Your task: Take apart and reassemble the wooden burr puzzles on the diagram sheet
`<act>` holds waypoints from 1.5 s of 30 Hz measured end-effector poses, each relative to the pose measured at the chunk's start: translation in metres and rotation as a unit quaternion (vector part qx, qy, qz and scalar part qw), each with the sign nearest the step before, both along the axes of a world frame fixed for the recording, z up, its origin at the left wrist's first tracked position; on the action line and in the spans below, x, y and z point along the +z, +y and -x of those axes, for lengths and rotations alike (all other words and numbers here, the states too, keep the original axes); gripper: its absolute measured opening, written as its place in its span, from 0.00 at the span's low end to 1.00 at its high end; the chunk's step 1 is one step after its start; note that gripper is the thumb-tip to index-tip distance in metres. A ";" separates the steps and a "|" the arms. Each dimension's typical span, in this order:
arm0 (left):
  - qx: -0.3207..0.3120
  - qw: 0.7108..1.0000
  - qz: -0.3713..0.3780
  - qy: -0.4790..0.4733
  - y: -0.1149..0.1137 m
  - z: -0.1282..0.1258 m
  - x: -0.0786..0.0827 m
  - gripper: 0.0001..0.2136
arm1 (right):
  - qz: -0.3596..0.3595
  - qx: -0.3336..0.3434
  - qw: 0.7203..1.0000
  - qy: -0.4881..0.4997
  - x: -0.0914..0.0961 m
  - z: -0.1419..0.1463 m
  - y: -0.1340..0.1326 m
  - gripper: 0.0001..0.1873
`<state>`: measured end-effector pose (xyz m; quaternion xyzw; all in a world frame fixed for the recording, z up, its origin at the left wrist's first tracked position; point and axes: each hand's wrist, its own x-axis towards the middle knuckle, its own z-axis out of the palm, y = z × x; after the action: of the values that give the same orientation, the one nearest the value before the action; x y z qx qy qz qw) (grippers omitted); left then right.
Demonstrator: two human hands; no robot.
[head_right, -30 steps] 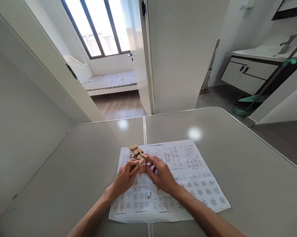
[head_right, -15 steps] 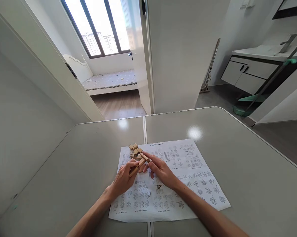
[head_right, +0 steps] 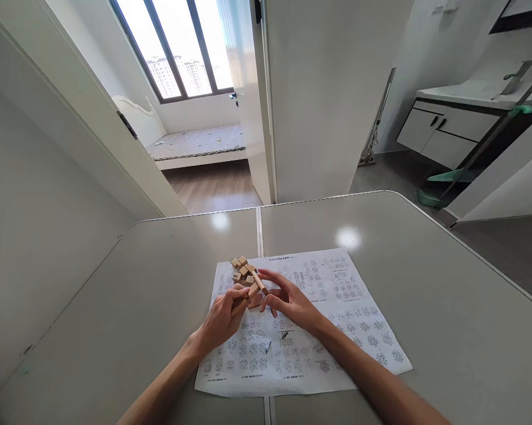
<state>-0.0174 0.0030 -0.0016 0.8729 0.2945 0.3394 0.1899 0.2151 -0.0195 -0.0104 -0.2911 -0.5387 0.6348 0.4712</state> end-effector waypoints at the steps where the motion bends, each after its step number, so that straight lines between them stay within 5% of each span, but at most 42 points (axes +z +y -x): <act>1: -0.001 1.000 0.000 -0.003 0.000 0.000 0.000 0.04 | 0.001 0.002 1.000 0.000 -0.001 0.000 0.000 0.34; 38: -0.048 0.999 -0.005 -0.014 0.001 0.000 0.003 0.05 | 0.031 0.078 0.996 -0.002 -0.002 -0.013 0.002 0.37; 45: -0.039 0.999 0.004 -0.006 0.002 0.001 0.000 0.04 | 0.057 0.051 0.997 -0.002 -0.002 -0.007 -0.001 0.38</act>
<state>-0.0189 0.0045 -0.0012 0.8807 0.2606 0.3364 0.2080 0.2225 -0.0208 -0.0124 -0.2910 -0.5171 0.6868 0.4197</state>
